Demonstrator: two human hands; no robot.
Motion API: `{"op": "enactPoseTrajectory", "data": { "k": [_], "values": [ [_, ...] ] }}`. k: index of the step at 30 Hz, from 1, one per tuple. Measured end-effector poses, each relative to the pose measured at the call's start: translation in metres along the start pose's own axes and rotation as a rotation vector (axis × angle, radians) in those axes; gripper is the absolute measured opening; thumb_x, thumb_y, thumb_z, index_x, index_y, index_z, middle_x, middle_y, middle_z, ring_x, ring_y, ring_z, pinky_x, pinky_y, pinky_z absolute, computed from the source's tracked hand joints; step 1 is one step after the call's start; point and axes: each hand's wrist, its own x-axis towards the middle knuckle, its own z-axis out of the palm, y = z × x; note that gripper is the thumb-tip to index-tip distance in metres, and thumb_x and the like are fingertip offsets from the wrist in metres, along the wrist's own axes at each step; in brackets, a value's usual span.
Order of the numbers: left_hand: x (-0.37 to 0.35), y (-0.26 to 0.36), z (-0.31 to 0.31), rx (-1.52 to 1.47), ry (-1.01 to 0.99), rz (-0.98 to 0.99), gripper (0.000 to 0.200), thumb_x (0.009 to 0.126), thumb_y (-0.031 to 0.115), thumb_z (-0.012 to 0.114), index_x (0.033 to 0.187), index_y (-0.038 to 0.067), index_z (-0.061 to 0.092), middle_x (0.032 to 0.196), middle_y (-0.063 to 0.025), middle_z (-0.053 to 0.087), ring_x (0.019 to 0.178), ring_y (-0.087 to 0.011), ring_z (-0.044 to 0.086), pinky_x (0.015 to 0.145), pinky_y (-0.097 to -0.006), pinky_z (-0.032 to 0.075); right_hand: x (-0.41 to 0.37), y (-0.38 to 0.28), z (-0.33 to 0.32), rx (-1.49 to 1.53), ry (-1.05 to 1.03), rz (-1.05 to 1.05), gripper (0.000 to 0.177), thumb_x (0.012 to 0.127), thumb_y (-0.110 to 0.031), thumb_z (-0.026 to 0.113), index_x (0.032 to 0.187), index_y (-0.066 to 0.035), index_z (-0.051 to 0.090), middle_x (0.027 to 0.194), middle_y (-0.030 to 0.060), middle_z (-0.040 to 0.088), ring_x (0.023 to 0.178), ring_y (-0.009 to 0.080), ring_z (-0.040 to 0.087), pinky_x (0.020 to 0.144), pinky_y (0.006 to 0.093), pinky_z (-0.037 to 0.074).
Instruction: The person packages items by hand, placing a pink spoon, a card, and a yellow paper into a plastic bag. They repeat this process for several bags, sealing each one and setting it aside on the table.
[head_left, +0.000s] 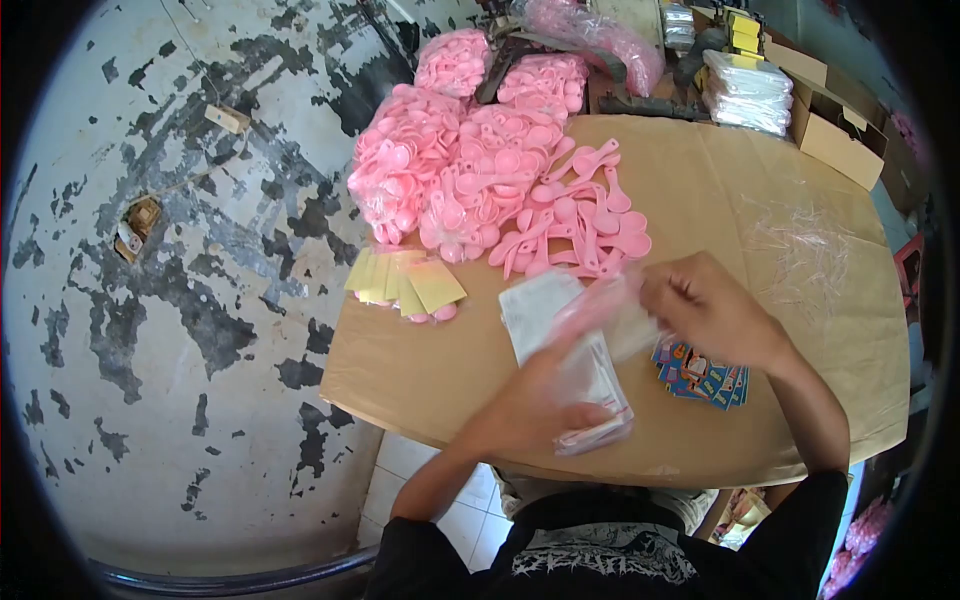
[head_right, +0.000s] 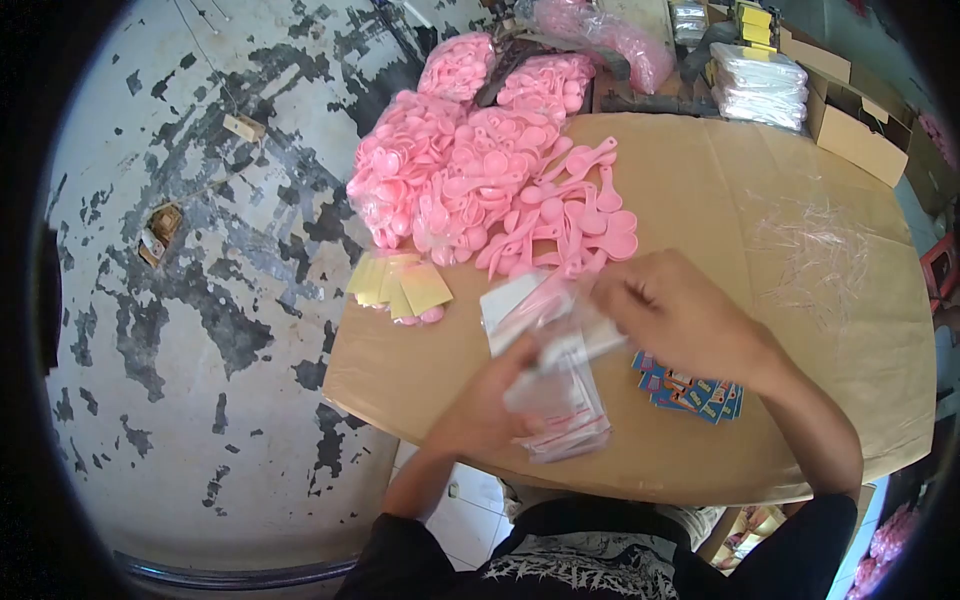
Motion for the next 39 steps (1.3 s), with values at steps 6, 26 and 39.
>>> {"op": "enactPoseTrajectory", "data": {
  "k": [6,26,39],
  "values": [
    [0.011,0.008,0.039,-0.47,0.296,-0.156,0.058,0.1,0.041,0.044,0.136,-0.004,0.043,0.128,-0.0117,0.055,0.114,-0.0164,0.055,0.097,-0.0308,0.042,-0.01,-0.022,0.015,-0.179,-0.123,-0.044,0.025,0.094,-0.021,0.056,0.084,0.001,0.064,0.061,0.0179,0.054,0.05,0.0258,0.05,0.052,0.0362,0.041],
    [-0.005,0.017,0.052,-0.797,0.647,-0.039,0.028,0.099,0.016,0.05,0.12,-0.003,0.05,0.103,-0.0217,0.067,0.093,-0.0297,0.068,0.077,-0.0434,0.059,-0.063,0.056,-0.042,-0.158,-0.005,0.33,0.018,0.084,-0.017,0.071,0.093,-0.002,0.068,0.08,0.0096,0.067,0.074,0.0182,0.063,0.066,0.0309,0.05],
    [0.013,0.011,0.051,-0.761,0.724,0.003,0.03,0.098,0.015,0.055,0.117,-0.008,0.056,0.103,-0.0202,0.067,0.095,-0.0283,0.067,0.088,-0.0437,0.055,-0.062,0.004,0.018,-0.118,0.239,0.007,0.011,0.091,-0.009,0.063,0.097,-0.001,0.068,0.061,0.0068,0.056,0.053,0.0066,0.045,0.049,0.0239,0.039]
  ]
}}
